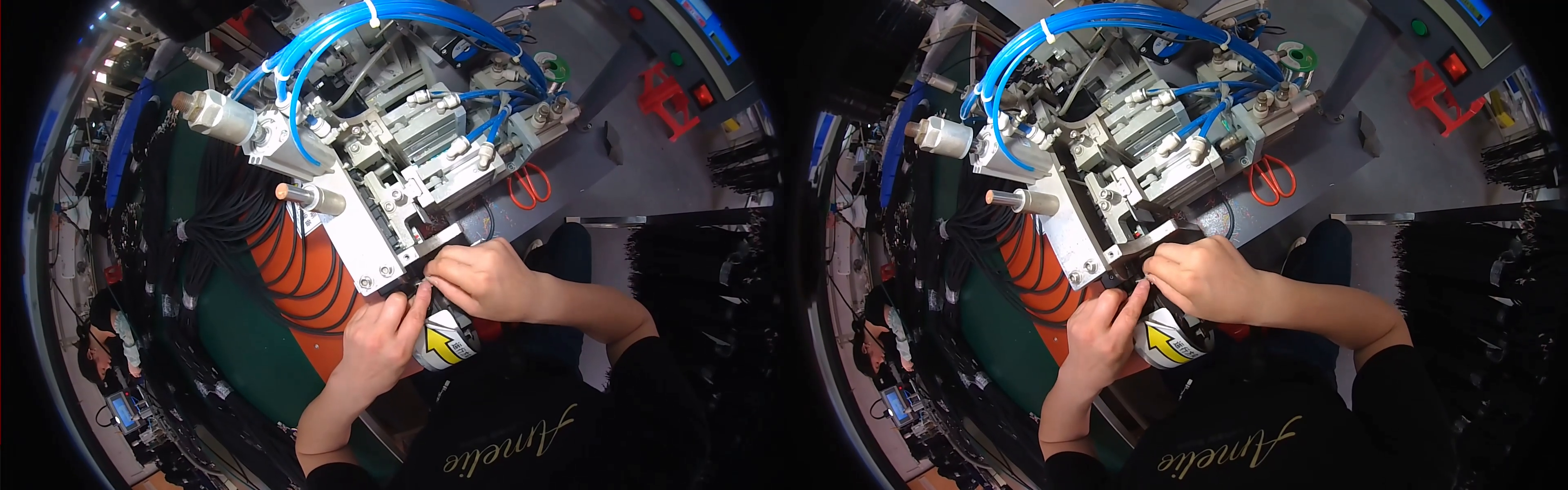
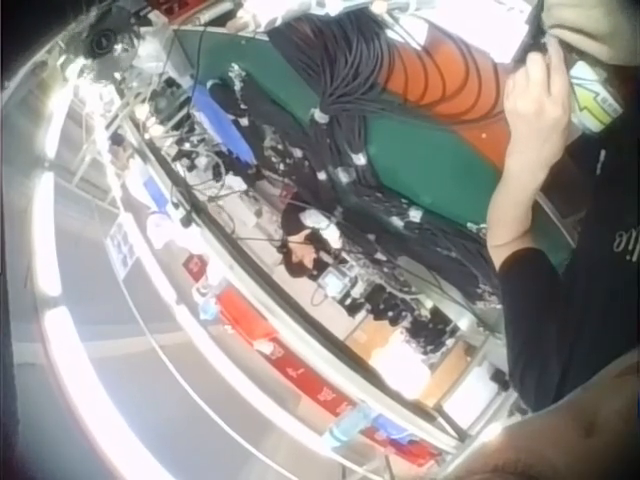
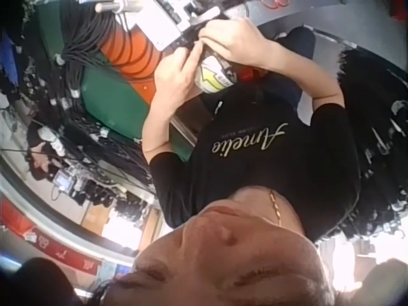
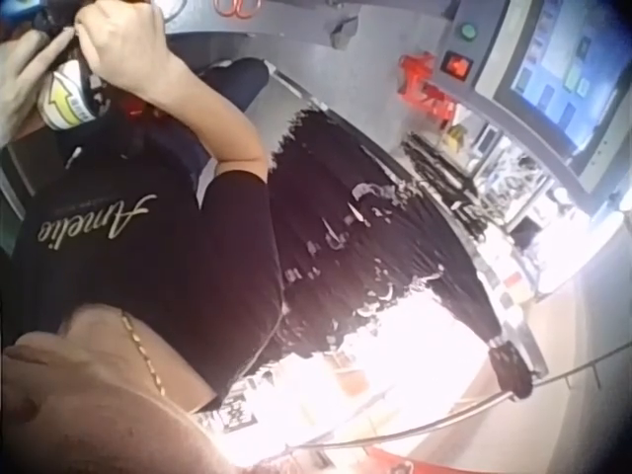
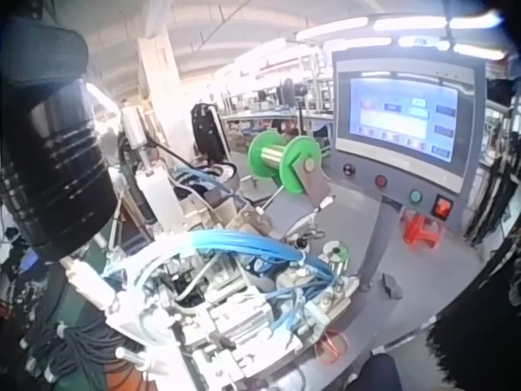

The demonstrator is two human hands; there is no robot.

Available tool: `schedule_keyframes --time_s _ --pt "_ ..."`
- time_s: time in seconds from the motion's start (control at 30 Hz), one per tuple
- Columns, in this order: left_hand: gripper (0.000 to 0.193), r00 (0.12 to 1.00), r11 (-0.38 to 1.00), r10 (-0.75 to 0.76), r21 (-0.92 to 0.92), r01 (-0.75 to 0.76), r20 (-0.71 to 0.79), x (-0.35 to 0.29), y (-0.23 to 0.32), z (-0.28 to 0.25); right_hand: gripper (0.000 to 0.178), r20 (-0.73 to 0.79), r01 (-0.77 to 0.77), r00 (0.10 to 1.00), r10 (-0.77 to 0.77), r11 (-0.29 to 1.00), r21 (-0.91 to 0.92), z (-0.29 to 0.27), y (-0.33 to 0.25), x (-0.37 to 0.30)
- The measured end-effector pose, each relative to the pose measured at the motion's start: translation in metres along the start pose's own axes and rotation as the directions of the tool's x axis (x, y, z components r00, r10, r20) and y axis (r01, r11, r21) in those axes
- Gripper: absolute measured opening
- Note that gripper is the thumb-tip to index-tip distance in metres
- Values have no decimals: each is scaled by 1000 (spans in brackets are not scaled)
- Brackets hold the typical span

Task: Assembling and processing electrical wiring bundles using an industrial machine and hanging the finished harnesses.

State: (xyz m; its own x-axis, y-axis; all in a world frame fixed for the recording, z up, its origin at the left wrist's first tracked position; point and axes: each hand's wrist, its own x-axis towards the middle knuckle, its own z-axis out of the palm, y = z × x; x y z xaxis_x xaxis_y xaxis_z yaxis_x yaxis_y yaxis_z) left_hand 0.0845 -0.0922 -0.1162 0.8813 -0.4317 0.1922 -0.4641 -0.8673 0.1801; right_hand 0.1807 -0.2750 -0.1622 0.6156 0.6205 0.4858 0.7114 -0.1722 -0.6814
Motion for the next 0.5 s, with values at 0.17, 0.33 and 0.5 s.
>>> schedule_keyframes --time_s 0.17,0.33,0.5 --pt "49 998 1000 2 -3 -1 69 2 0 -5 5 107 20 994 -5 991 -134 -4 -9 3" --pt "48 991 1000 -23 -4 24 133 8 3 -10 6 258 32 966 37 966 -257 -11 -15 11" --pt "47 991 999 -31 28 28 129 9 8 -10 6 218 -67 972 94 989 -129 -11 -2 11"
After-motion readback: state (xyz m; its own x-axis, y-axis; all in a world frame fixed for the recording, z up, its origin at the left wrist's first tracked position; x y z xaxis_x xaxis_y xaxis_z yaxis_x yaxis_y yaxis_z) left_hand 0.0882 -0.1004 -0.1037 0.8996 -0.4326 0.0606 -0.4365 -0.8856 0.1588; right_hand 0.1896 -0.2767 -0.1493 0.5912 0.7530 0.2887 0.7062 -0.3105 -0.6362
